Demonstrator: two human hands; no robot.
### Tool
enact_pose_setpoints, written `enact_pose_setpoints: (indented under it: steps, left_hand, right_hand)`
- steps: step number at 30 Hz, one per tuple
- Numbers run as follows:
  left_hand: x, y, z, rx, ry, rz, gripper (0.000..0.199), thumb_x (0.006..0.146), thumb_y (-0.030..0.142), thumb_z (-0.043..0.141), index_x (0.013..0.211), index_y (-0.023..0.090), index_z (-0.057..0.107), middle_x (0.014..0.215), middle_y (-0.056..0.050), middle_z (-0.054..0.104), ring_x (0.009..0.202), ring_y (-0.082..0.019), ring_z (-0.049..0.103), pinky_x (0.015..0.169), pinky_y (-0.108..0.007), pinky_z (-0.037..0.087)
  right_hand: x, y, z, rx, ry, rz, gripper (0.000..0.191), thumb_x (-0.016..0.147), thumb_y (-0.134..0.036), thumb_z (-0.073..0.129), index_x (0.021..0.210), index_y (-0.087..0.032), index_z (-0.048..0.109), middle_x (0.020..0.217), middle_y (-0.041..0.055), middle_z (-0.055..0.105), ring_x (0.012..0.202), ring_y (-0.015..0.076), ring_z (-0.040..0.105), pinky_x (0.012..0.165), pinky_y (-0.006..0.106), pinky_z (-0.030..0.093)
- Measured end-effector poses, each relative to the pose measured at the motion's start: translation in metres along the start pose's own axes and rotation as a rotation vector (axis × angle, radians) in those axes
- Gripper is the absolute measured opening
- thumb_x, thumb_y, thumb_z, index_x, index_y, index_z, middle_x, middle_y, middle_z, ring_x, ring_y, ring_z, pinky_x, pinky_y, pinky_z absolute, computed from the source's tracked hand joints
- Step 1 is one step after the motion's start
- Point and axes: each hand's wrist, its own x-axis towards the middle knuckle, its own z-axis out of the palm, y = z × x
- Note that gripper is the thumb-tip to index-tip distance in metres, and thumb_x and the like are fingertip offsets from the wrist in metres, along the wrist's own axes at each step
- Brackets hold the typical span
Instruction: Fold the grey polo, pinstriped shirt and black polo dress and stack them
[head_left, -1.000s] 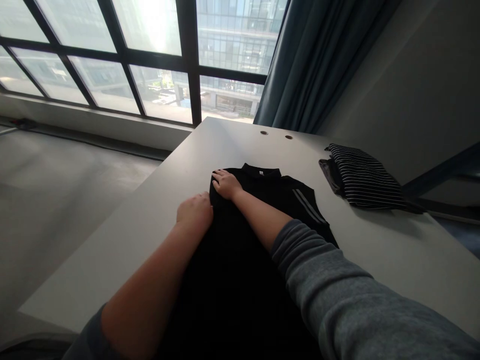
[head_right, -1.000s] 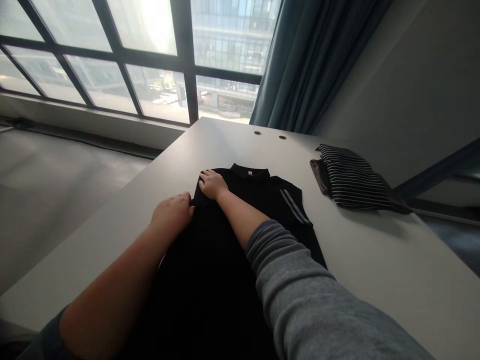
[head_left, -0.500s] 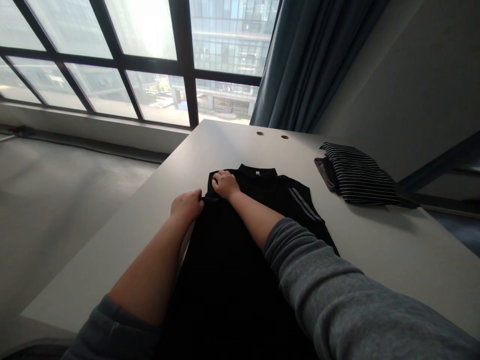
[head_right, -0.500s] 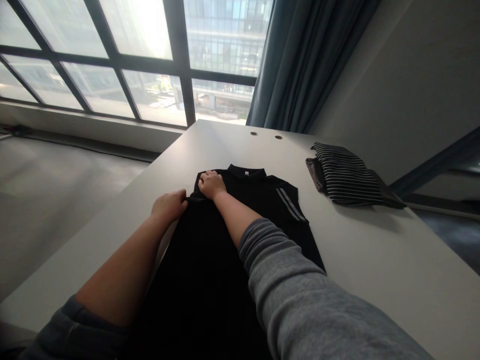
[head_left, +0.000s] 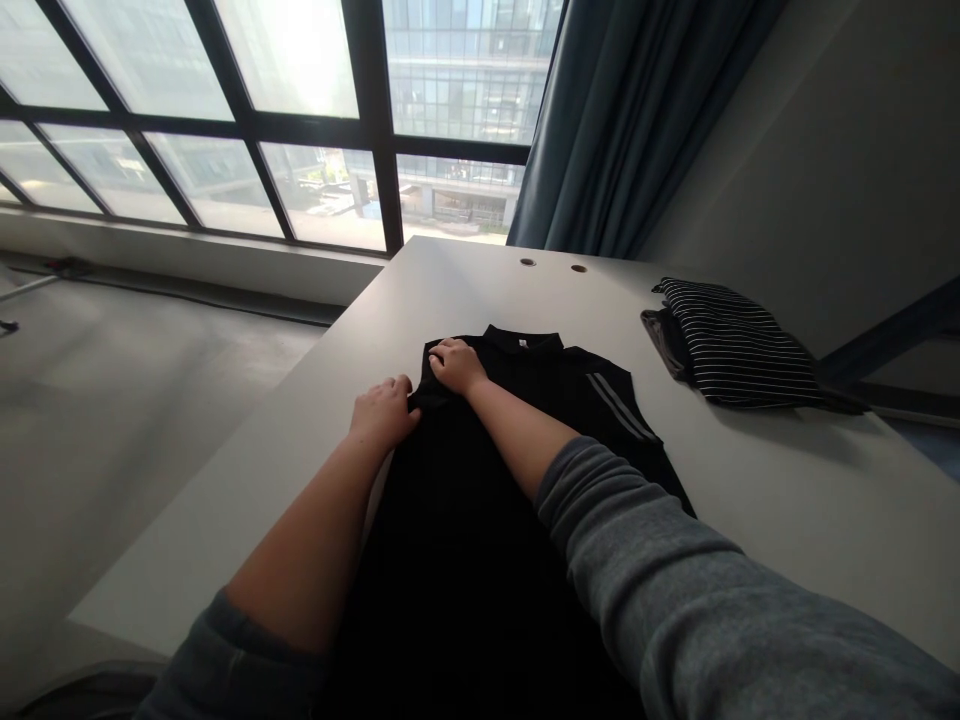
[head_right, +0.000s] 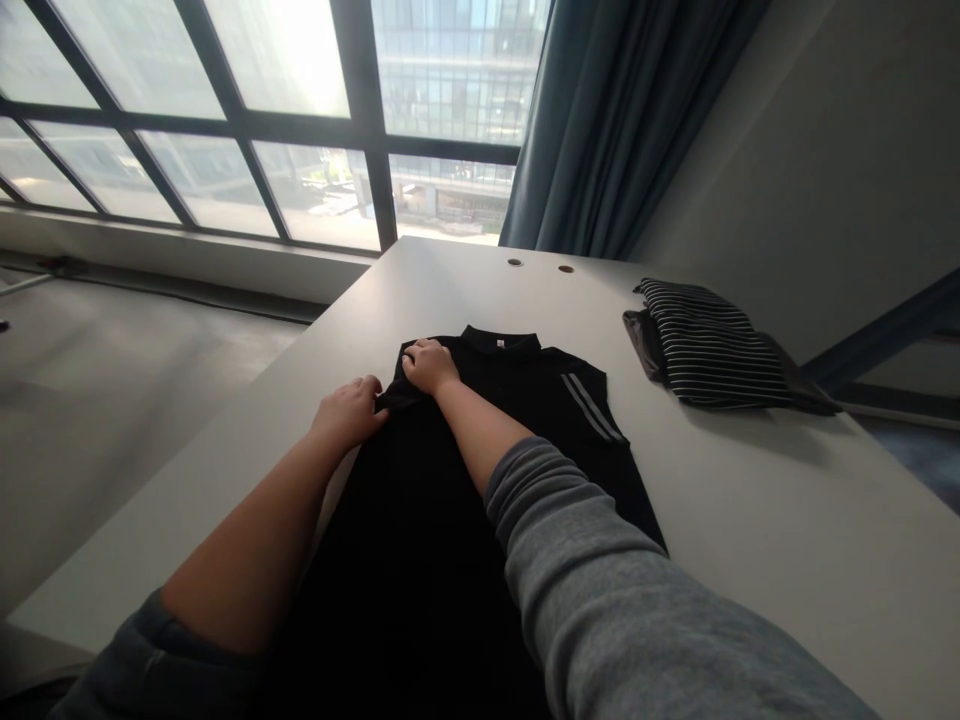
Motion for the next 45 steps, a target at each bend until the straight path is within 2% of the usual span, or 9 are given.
enact_pose_setpoints:
  steps: [4,11,15,20,24,29,34,39,45]
  left_hand:
    - [0.005,0.001,0.003,0.013,0.041,-0.020,0.025,0.093,0.029,0.052,0.112,0.024,0.067,0.111,-0.010,0.075,0.102,-0.028,0.071,0.085,-0.037,0.052]
    - [0.003,-0.013,-0.004,0.043,-0.013,-0.119,0.029,0.094,0.029,0.049,0.105,0.024,0.075,0.114,-0.013,0.070,0.103,-0.031,0.070,0.084,-0.039,0.053]
    - [0.001,-0.014,-0.004,-0.011,0.018,0.017,0.027,0.091,0.023,0.056,0.112,0.025,0.071,0.121,-0.010,0.068,0.109,-0.028,0.068,0.093,-0.038,0.053]
    - [0.002,-0.013,-0.001,-0.044,0.048,0.284,0.026,0.087,0.020,0.063,0.111,0.027,0.070,0.119,-0.007,0.069,0.113,-0.027,0.064,0.102,-0.037,0.049]
    - [0.000,-0.014,0.001,-0.030,-0.005,0.236,0.021,0.087,0.016,0.058,0.101,0.026,0.070,0.103,-0.005,0.070,0.101,-0.025,0.067,0.092,-0.035,0.052]
    - [0.000,-0.013,0.001,-0.036,0.084,0.244,0.036,0.086,0.019,0.064,0.120,0.027,0.068,0.122,-0.008,0.067,0.113,-0.027,0.064,0.100,-0.038,0.051]
    - [-0.001,-0.011,-0.003,-0.056,0.047,0.228,0.032,0.086,0.010,0.055,0.108,0.027,0.071,0.110,-0.005,0.069,0.105,-0.024,0.067,0.093,-0.033,0.052]
    - [-0.009,-0.003,-0.010,0.046,-0.009,0.159,0.030,0.088,0.015,0.057,0.112,0.027,0.071,0.109,-0.007,0.070,0.105,-0.027,0.068,0.093,-0.038,0.051]
    - [-0.012,0.001,-0.009,0.037,0.025,0.202,0.033,0.094,0.040,0.064,0.122,0.024,0.069,0.129,-0.012,0.065,0.119,-0.032,0.063,0.103,-0.042,0.050]
  right_hand:
    - [-0.002,0.000,-0.004,0.040,-0.002,-0.059,0.037,0.106,-0.032,0.044,0.115,-0.021,0.078,0.131,0.0067,0.069,0.124,0.0207,0.059,0.111,0.032,0.043]
    - [-0.004,-0.001,-0.003,0.000,-0.020,-0.059,0.032,0.101,-0.038,0.054,0.117,-0.025,0.079,0.136,0.0048,0.070,0.127,0.0252,0.059,0.111,0.040,0.044]
    - [-0.002,0.000,0.000,-0.024,-0.064,-0.061,0.040,0.099,-0.035,0.055,0.134,-0.025,0.072,0.149,0.0047,0.063,0.138,0.0267,0.053,0.118,0.044,0.039]
    - [0.001,0.000,0.001,-0.027,-0.067,-0.033,0.041,0.099,-0.037,0.054,0.135,-0.027,0.072,0.145,0.0070,0.064,0.136,0.0288,0.053,0.114,0.046,0.042]
    - [0.014,0.002,-0.003,0.013,-0.104,0.096,0.038,0.095,-0.035,0.059,0.130,-0.031,0.073,0.130,0.0064,0.071,0.126,0.0291,0.060,0.108,0.049,0.047]
    - [0.044,0.002,-0.003,0.032,-0.209,0.128,0.032,0.092,-0.023,0.060,0.119,-0.030,0.076,0.121,0.0025,0.076,0.109,0.0224,0.069,0.099,0.038,0.053]
    - [0.059,0.001,0.004,0.035,-0.201,0.085,0.029,0.094,-0.020,0.057,0.114,-0.025,0.077,0.117,0.0032,0.077,0.104,0.0198,0.070,0.094,0.030,0.053]
    - [0.058,0.000,0.002,0.028,-0.214,0.026,0.029,0.096,-0.019,0.055,0.115,-0.023,0.076,0.116,0.0049,0.077,0.103,0.0210,0.069,0.095,0.030,0.052]
    - [0.042,-0.007,-0.011,-0.042,-0.205,-0.099,0.030,0.097,-0.025,0.058,0.123,-0.022,0.073,0.128,0.0102,0.070,0.114,0.0264,0.066,0.102,0.035,0.050]
